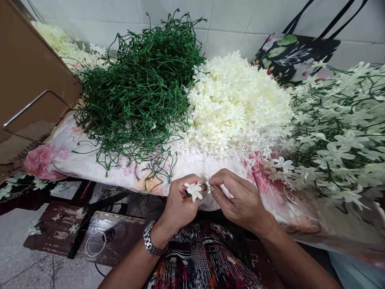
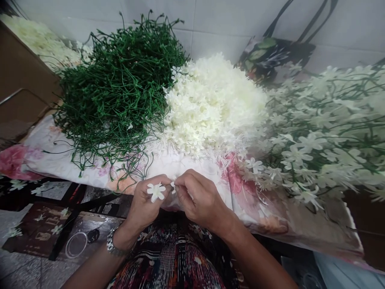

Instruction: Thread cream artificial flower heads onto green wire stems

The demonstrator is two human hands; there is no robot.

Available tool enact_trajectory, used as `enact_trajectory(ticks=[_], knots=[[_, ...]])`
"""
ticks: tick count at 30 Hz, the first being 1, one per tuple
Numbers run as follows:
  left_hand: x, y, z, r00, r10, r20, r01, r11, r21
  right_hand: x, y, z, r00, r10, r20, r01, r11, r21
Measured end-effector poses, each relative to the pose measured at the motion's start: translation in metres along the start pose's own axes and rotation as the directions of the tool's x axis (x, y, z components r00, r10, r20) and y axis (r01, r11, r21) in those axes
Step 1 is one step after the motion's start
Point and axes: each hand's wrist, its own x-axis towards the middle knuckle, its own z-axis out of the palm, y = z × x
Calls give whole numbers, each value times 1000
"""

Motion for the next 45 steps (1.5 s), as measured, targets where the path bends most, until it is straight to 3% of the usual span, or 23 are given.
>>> enact_trajectory(ticks=[7, 15, 19, 23, 28, 34, 41, 45], knots=[[3, -1, 2, 997, 24, -66, -26, 1000, -17, 4, 0, 2, 1000, -6, 11, 6, 1000, -13], [2, 0, 1, 999, -1, -53, 1, 1000, -10, 4, 0, 4, 1000, 3, 30, -3, 1000, -11], [1, -2, -3, 996, -83, -22, 82, 995, -49, 5, -3, -5, 995, 56, 84, -61, 997, 57], [-3, -15, -6, 990, -99, -102, 84, 986, -142, 7, -12, -19, 996, 56, 71, -60, 997, 54], [-7, -21, -6, 986, 50, -158, -65, 994, -93, 6, -19, -23, 999, 30, 28, -31, 999, 29], [-7, -4, -4, 954, 267, -134, -253, 961, 112, 5, -20, -18, 999, 42, -4, -41, 998, 37], [-4, -1, 1, 924, 373, -85, -341, 903, 260, 5, -14, -11, 998, 64, 21, -66, 995, 80], [-1, -2, 3, 930, 362, -65, -329, 898, 292, 5, -10, -9, 995, 99, 5, -99, 993, 68]])
